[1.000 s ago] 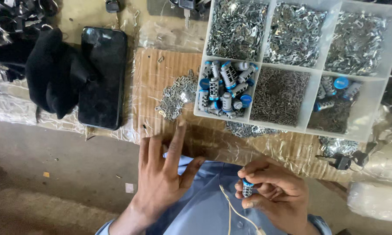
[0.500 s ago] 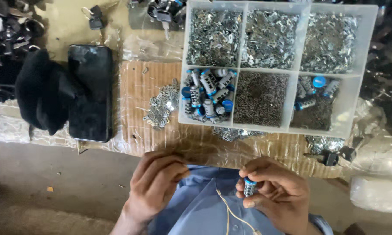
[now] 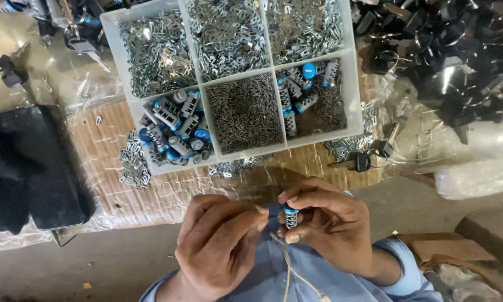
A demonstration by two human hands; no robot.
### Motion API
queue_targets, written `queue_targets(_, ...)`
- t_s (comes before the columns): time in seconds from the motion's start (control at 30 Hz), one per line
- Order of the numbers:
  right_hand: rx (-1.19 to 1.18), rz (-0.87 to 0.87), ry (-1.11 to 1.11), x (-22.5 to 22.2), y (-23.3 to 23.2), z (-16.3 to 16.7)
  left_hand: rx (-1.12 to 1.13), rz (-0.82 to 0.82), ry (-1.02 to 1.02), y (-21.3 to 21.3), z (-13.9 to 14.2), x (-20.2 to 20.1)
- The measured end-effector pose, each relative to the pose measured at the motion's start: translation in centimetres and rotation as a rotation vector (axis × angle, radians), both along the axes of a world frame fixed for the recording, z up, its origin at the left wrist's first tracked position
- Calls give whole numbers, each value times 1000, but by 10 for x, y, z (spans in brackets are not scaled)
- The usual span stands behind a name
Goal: The person assembles lock cylinders by hand at a workbench. They pick small metal pins and springs from a compartment tray, insert the parts into a lock body held in their hands, and place finished cylinders onto the table among a large pile of padlocks and keys.
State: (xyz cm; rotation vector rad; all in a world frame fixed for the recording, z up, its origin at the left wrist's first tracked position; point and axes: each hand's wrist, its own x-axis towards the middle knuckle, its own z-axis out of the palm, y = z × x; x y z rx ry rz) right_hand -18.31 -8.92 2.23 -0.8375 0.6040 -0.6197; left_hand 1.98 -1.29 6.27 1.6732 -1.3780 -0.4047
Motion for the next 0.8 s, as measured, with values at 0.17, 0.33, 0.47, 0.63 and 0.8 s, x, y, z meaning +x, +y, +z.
queue_targets(0.17, -60, 9, -13, 2, -1, -5, 45, 56, 149, -2, 0, -6)
queue_targets(0.33, -138, 58, 15, 2, -4, -5, -9, -95, 21, -3, 6, -8)
queue_targets(0.47, -19, 41, -24, 2, 0, -6, -40, -264, -105, 3, 1, 4)
queue_targets(0.63, -155, 228, -77, -15, -9, -9, 175, -293, 432, 17, -14, 1)
queue_targets(0.8, -135, 121, -42, -38, -12, -4, 488, -246, 906, -1, -8, -20)
